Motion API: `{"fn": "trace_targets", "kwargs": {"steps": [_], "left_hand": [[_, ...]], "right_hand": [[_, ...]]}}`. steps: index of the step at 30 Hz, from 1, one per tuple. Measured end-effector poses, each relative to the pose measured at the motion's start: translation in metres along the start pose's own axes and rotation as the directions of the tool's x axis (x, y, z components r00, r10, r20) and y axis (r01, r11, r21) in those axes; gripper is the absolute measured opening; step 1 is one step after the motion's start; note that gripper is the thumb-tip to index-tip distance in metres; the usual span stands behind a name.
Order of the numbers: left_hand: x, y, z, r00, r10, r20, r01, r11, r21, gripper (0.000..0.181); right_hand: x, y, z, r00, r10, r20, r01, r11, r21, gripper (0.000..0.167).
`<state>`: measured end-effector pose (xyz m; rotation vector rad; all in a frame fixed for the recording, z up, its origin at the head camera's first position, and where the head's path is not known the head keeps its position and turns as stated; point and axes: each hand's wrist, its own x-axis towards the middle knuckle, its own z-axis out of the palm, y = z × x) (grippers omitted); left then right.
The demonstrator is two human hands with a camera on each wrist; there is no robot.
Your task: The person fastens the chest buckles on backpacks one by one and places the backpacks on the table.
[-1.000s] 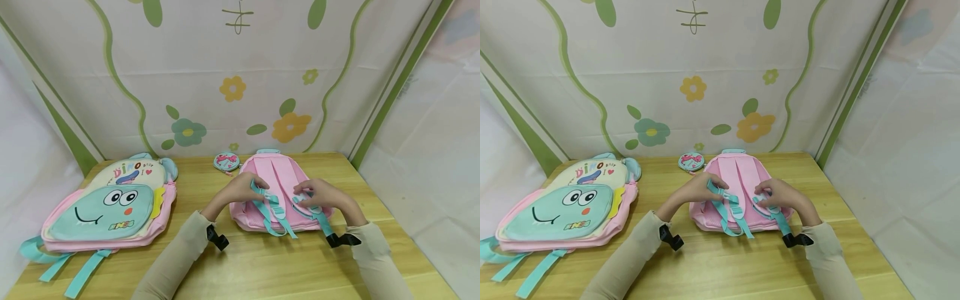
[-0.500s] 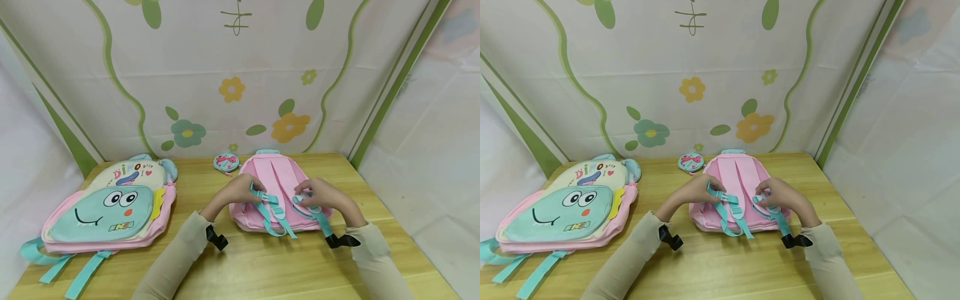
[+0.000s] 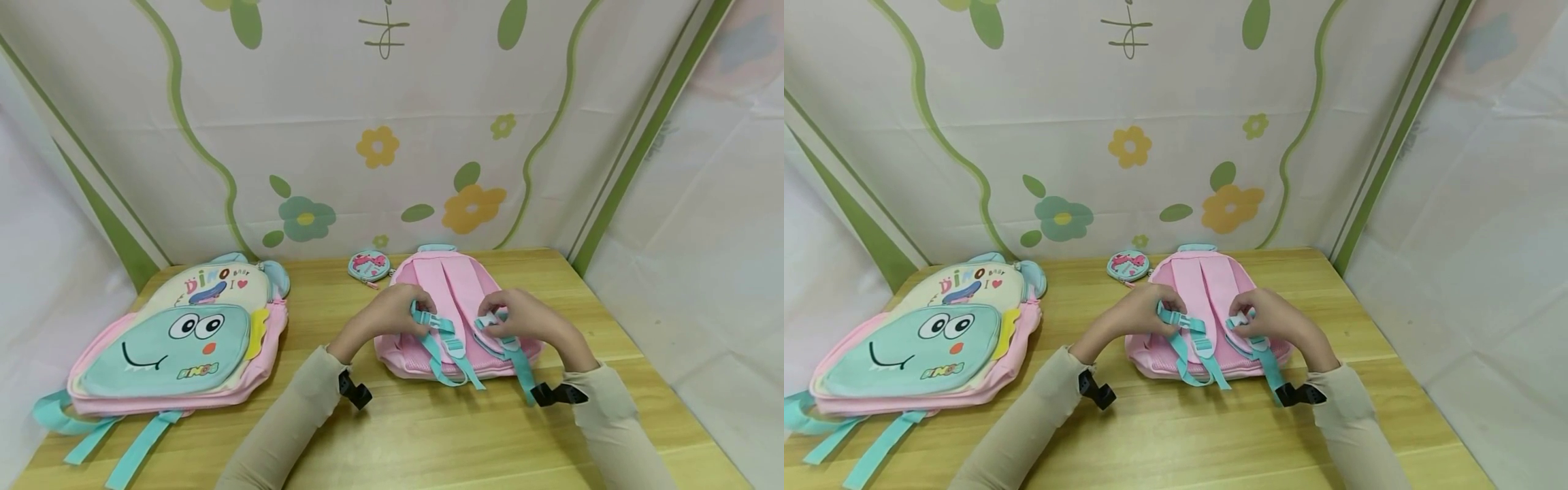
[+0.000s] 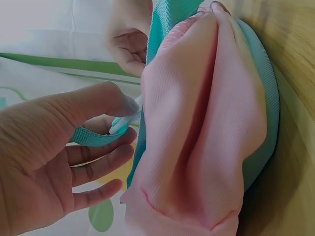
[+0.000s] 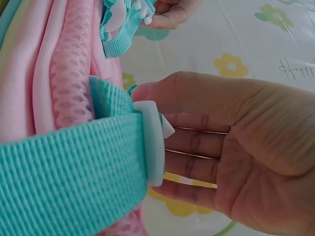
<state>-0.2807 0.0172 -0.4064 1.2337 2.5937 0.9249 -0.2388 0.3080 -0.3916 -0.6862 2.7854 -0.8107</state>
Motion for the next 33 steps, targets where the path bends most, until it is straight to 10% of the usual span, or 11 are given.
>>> {"fn": "trace_targets", "kwargs": {"steps": [21,33], "left_hand": [[0.003,-0.001,0.009,0.963,0.201,-0.182,-0.18,0.976,0.124,0.021],[0.002,0.001,0.01,0.971,0.167,-0.173,-0.134,0.973,0.185,0.023]], "right_hand": [[0.004,-0.006,0.008,0.999,-0.049,0.005,0.049,0.999,-0.016,0.019],[0.006,-0.006,0.014,0.994,-0.11,0.02,0.111,0.993,-0.036,0.024]]}}
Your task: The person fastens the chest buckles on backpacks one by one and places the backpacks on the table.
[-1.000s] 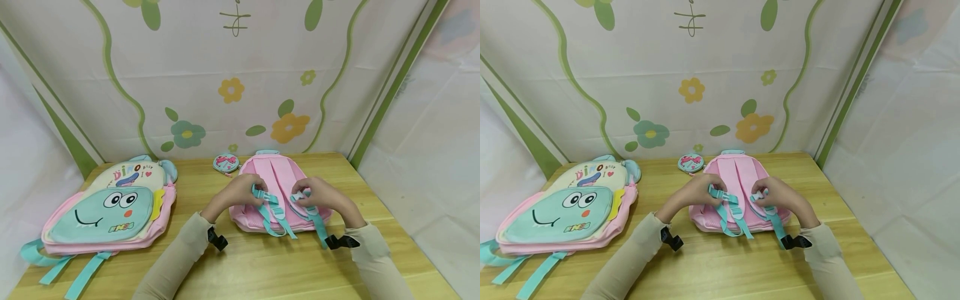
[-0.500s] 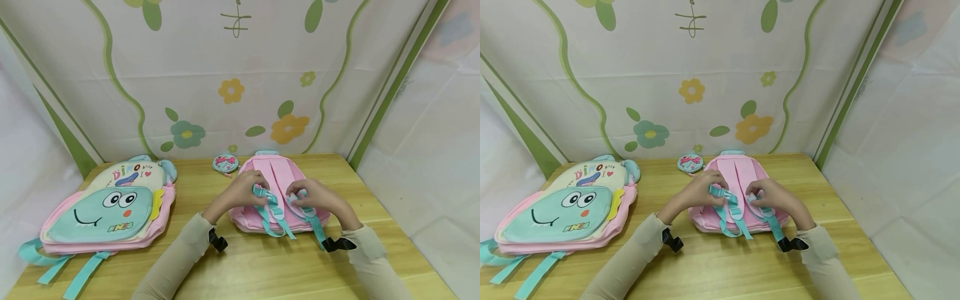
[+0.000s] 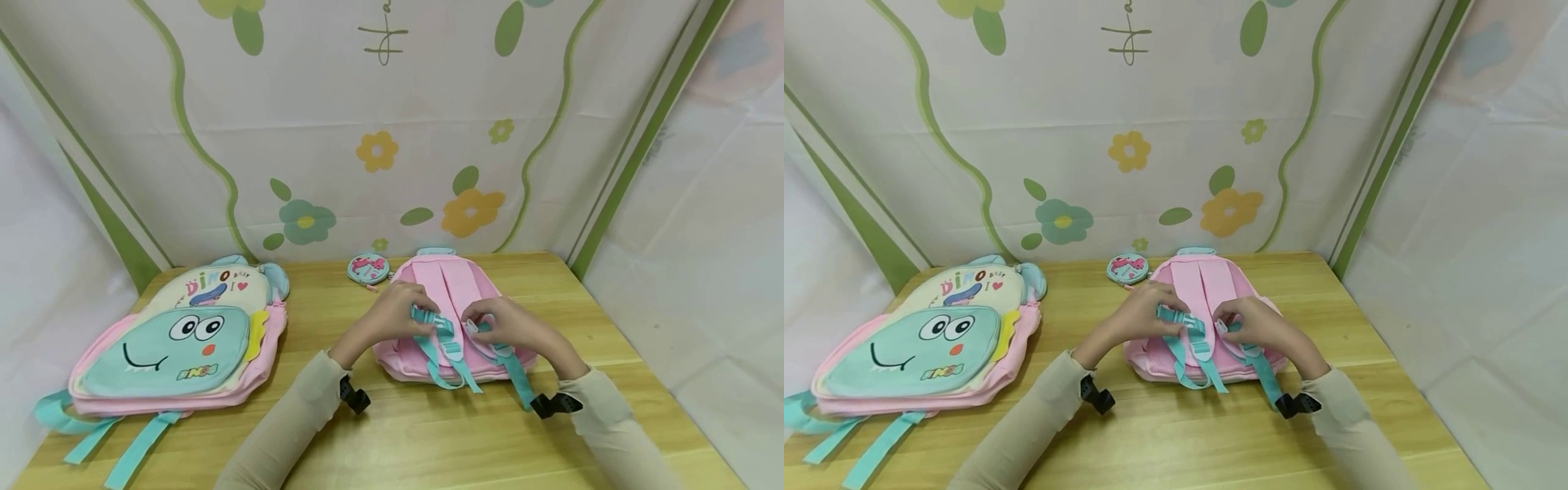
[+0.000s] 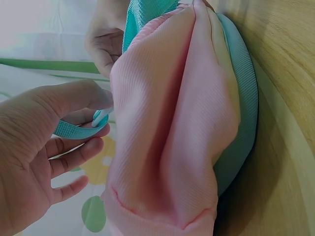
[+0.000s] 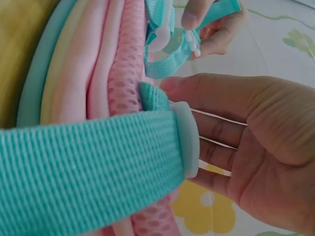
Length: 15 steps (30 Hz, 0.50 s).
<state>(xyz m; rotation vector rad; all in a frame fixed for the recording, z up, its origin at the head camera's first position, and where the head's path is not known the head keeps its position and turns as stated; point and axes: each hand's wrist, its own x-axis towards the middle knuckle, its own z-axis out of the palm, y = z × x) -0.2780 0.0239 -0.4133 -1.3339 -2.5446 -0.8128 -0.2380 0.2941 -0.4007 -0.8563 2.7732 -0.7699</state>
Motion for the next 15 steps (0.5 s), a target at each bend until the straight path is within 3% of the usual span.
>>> {"fn": "trace_targets", "kwargs": {"steps": [15], "left_hand": [[-0.0012,0.0003,-0.0014,1.0,0.001,0.02,-0.001,1.0,0.015,0.023]], "right_hand": [[0.0021,0.0024,0.0056,0.993,-0.116,-0.024,0.114,0.99,-0.087,0.012]]}}
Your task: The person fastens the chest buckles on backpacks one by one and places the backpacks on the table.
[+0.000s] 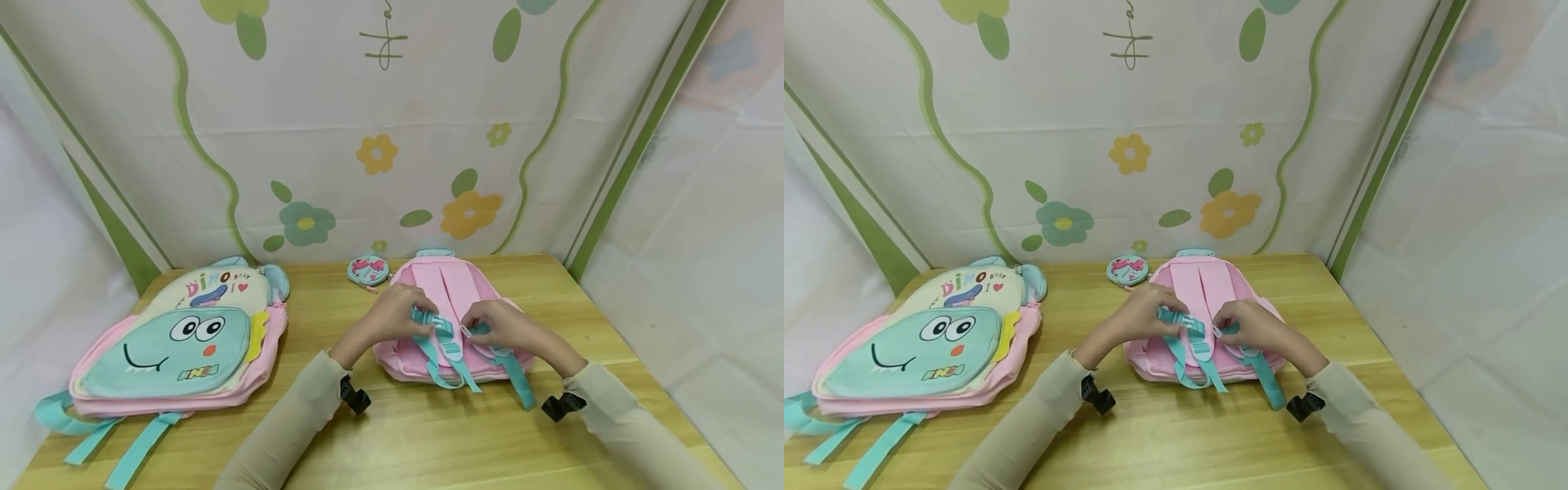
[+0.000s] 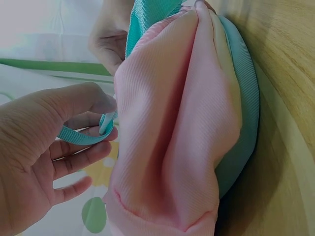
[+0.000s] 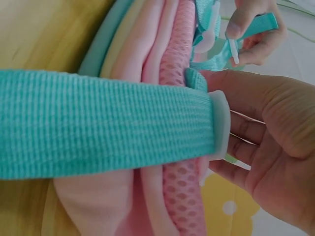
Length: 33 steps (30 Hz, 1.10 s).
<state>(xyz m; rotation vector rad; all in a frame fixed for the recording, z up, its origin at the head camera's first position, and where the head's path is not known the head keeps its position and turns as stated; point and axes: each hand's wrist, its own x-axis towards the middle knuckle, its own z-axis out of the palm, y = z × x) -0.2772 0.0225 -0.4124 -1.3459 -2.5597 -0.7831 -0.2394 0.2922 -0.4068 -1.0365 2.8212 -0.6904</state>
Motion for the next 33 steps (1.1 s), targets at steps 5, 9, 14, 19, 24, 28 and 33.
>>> {"fn": "trace_targets", "kwargs": {"steps": [5,9,14,19,24,28,33], "left_hand": [[0.0001,-0.0016,0.0032,1.0,0.005,-0.006,-0.005,1.0,0.023,0.024],[0.0002,-0.0024,0.0049,1.0,0.009,-0.016,-0.009,0.999,0.035,0.021],[0.0009,-0.0032,0.0065,1.0,-0.003,-0.017,0.004,0.999,0.044,0.019],[0.0007,-0.0032,0.0061,1.0,-0.024,-0.005,0.024,0.999,0.047,0.019],[0.0006,-0.0027,0.0064,0.999,-0.036,0.0,0.036,0.998,0.045,0.02],[0.0005,-0.003,0.0079,0.999,-0.045,-0.012,0.045,0.999,0.011,0.021],[0.0003,-0.0027,0.0088,0.997,-0.052,-0.054,0.047,0.995,-0.082,0.021]], "right_hand": [[-0.0006,0.0017,0.0023,1.0,-0.012,-0.014,0.012,1.0,-0.002,0.012],[-0.0017,0.002,0.003,1.0,-0.007,-0.02,0.007,1.0,0.009,0.013],[-0.0021,0.003,0.0036,1.0,-0.016,-0.026,0.016,1.0,0.007,0.013],[-0.0022,0.0034,0.0043,0.999,-0.028,-0.042,0.027,1.0,-0.007,0.012],[-0.0043,0.0027,0.0049,0.997,-0.015,-0.07,0.014,1.0,-0.019,0.014],[-0.0059,0.0022,0.0051,0.995,-0.012,-0.1,0.009,1.0,-0.029,0.016],[-0.0073,0.0016,0.0033,0.988,-0.041,-0.15,0.033,0.998,-0.054,0.018]]}}
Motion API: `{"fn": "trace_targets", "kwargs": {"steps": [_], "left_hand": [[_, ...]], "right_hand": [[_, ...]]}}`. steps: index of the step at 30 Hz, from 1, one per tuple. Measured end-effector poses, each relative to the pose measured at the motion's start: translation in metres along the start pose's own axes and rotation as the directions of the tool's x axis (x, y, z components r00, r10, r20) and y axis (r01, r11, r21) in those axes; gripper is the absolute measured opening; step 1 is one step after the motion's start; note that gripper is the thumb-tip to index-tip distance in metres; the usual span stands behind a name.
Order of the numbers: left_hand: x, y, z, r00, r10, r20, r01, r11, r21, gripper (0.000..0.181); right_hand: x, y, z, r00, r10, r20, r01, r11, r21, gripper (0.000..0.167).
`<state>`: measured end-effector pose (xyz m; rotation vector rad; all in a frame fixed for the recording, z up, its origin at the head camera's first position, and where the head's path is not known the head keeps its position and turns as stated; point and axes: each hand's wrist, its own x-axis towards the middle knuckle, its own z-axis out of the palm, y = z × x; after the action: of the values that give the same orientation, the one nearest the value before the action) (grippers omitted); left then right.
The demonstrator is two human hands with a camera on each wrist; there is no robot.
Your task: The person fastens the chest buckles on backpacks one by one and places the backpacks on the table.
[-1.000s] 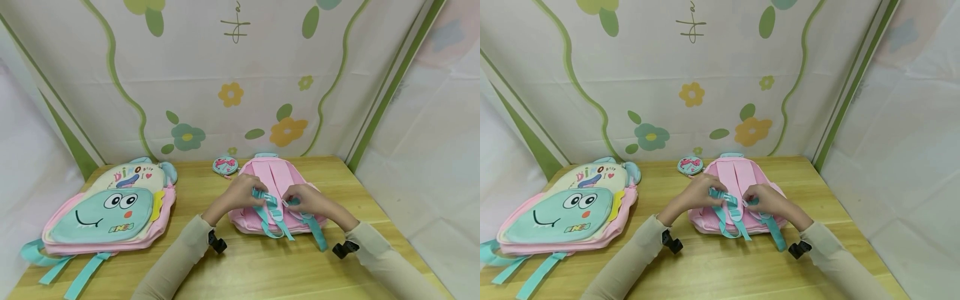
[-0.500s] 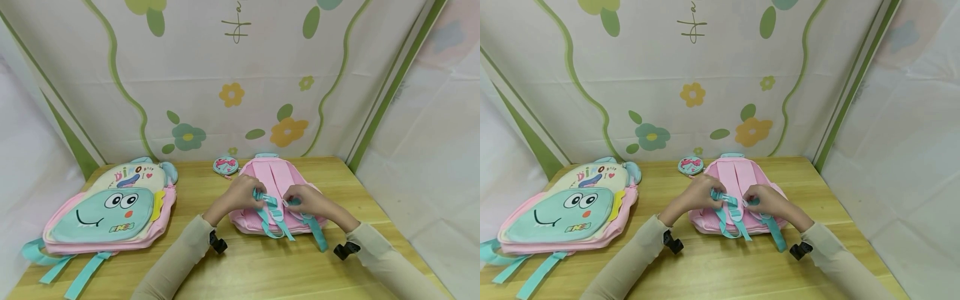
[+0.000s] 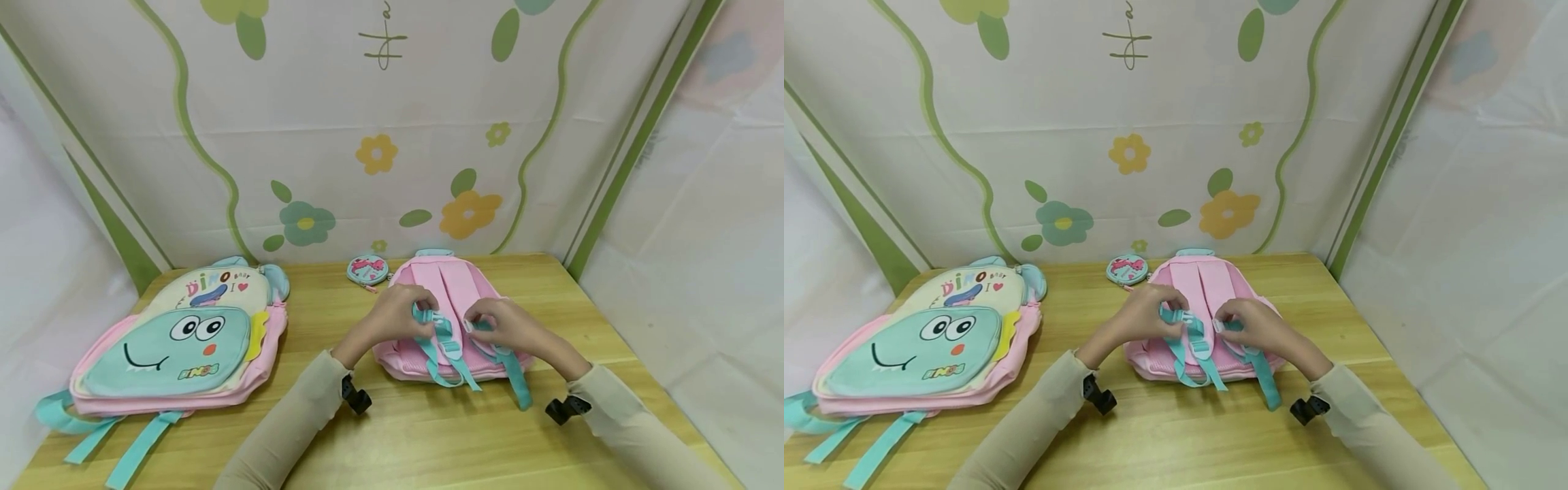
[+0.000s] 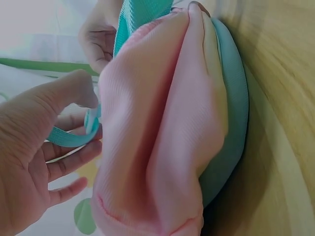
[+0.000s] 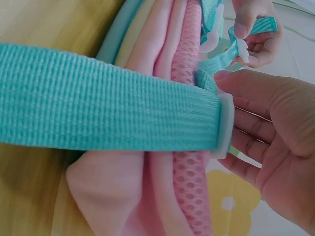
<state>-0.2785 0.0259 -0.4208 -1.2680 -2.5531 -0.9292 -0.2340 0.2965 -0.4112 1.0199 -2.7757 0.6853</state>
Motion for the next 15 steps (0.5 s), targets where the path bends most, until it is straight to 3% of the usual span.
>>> {"fn": "trace_targets", "kwargs": {"steps": [7,15], "left_hand": [[0.0,0.0,0.002,0.998,-0.011,-0.059,0.007,0.998,-0.062,0.02],[0.003,-0.001,0.004,0.98,0.097,-0.172,-0.112,0.991,-0.077,0.021]], "right_hand": [[0.0,-0.004,-0.009,0.998,0.012,-0.061,-0.011,1.0,0.02,0.02],[0.007,-0.011,-0.015,0.996,0.025,-0.088,-0.024,1.0,0.017,0.019]]}}
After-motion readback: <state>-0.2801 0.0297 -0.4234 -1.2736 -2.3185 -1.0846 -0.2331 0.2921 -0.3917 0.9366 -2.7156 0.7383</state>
